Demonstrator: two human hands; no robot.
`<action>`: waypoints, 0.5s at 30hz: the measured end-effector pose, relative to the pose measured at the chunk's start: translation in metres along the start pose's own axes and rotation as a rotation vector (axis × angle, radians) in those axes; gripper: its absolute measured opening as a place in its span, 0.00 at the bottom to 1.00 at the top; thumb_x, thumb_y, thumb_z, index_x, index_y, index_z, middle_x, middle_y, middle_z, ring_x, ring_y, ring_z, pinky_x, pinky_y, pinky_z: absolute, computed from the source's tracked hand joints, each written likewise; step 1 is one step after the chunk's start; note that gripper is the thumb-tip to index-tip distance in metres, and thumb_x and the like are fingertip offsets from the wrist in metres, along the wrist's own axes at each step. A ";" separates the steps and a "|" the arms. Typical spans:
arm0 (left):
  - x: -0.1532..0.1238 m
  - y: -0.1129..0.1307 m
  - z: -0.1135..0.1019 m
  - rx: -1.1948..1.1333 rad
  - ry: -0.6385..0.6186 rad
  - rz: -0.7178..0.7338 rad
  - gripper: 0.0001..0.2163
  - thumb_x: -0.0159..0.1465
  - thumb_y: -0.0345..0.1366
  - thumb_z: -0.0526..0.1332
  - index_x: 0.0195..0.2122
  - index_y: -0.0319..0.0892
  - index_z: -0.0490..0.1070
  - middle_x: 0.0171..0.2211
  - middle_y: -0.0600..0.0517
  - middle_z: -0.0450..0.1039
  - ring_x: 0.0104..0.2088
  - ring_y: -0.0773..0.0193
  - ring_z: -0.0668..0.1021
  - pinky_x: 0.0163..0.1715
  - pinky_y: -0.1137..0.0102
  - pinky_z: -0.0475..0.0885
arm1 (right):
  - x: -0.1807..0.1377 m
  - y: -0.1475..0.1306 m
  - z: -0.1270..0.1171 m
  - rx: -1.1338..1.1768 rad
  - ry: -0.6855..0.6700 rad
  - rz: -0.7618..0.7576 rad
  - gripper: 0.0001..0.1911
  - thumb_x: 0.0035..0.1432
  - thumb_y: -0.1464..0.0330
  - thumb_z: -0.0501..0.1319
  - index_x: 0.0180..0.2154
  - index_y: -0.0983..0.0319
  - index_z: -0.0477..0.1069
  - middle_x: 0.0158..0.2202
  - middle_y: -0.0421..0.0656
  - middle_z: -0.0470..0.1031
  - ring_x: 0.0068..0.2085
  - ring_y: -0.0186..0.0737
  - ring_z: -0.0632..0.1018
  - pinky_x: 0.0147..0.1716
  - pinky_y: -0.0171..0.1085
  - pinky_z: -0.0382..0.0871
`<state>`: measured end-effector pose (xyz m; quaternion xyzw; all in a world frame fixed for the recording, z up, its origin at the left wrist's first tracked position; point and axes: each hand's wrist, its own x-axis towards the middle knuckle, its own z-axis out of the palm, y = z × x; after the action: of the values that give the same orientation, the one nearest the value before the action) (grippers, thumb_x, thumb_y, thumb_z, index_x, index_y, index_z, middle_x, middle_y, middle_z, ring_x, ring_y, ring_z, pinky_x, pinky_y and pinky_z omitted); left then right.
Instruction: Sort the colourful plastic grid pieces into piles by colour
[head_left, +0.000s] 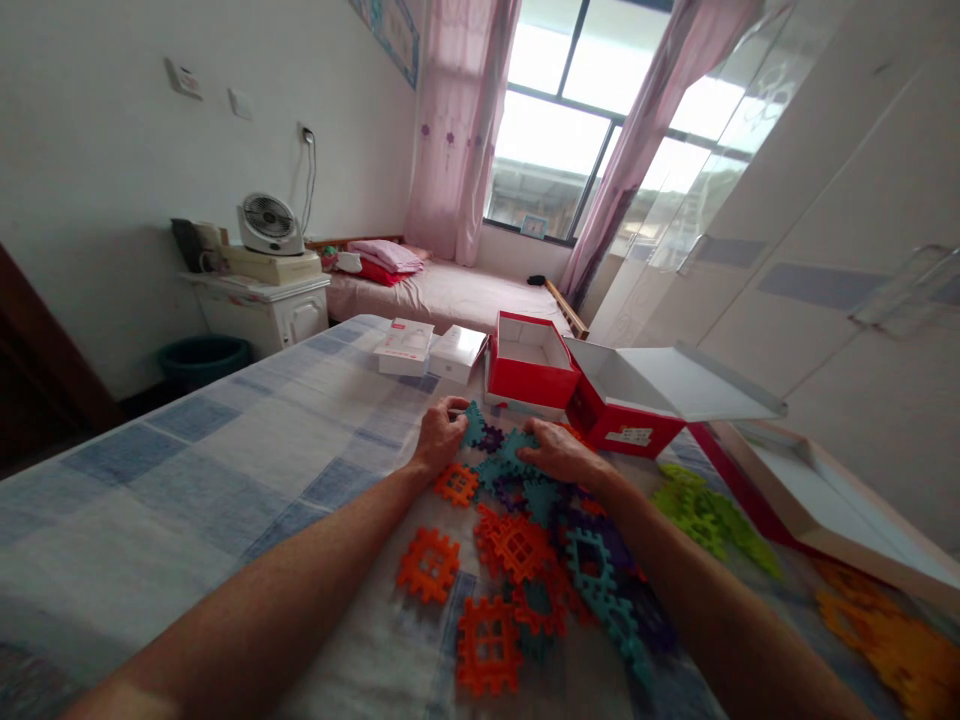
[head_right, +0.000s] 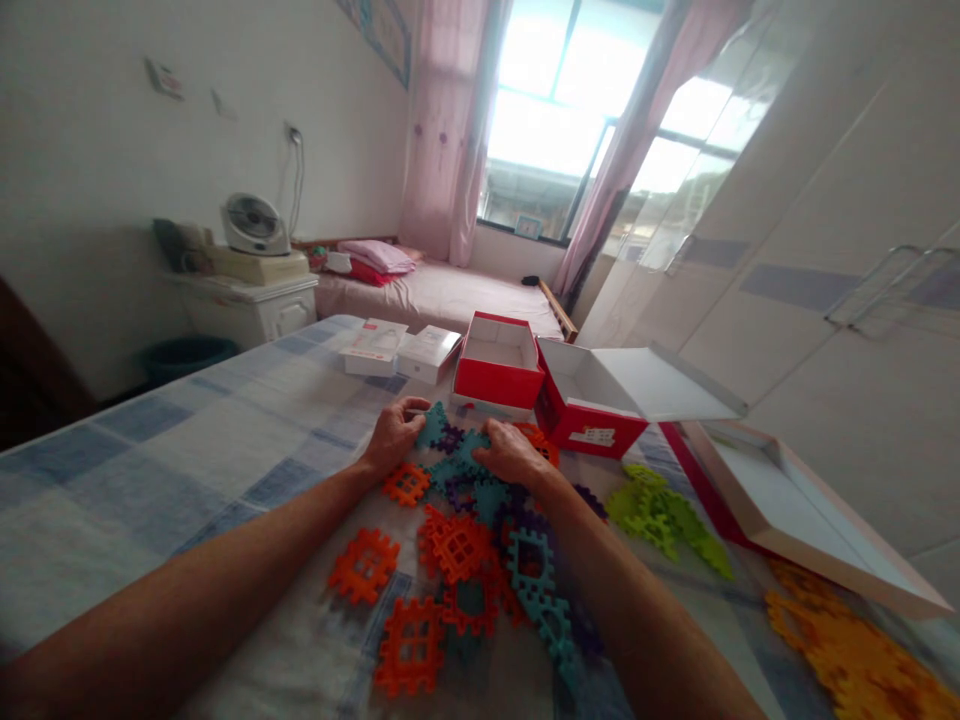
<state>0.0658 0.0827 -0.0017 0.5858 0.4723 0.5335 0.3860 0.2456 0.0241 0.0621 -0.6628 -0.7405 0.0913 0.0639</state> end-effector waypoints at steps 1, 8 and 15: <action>0.000 0.000 0.000 -0.004 0.002 0.000 0.11 0.51 0.27 0.57 0.34 0.39 0.75 0.24 0.51 0.75 0.27 0.64 0.76 0.30 0.71 0.70 | 0.000 0.000 0.000 -0.004 0.007 -0.002 0.14 0.51 0.68 0.58 0.41 0.64 0.69 0.39 0.48 0.74 0.41 0.43 0.72 0.37 0.35 0.62; 0.000 0.000 0.001 -0.015 0.008 0.000 0.11 0.50 0.27 0.58 0.33 0.39 0.76 0.23 0.52 0.74 0.26 0.65 0.75 0.29 0.72 0.70 | -0.006 0.006 0.001 0.085 0.014 -0.005 0.15 0.51 0.68 0.57 0.43 0.63 0.67 0.38 0.44 0.73 0.38 0.39 0.72 0.35 0.33 0.62; 0.000 0.000 0.000 0.013 0.004 0.008 0.11 0.52 0.27 0.57 0.35 0.39 0.76 0.24 0.51 0.75 0.26 0.64 0.75 0.30 0.71 0.70 | -0.005 0.005 0.001 0.045 0.016 0.030 0.15 0.51 0.67 0.58 0.42 0.64 0.68 0.38 0.46 0.73 0.39 0.41 0.71 0.35 0.34 0.62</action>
<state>0.0661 0.0825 -0.0021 0.5890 0.4745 0.5331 0.3791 0.2506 0.0193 0.0598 -0.6729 -0.7277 0.1035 0.0835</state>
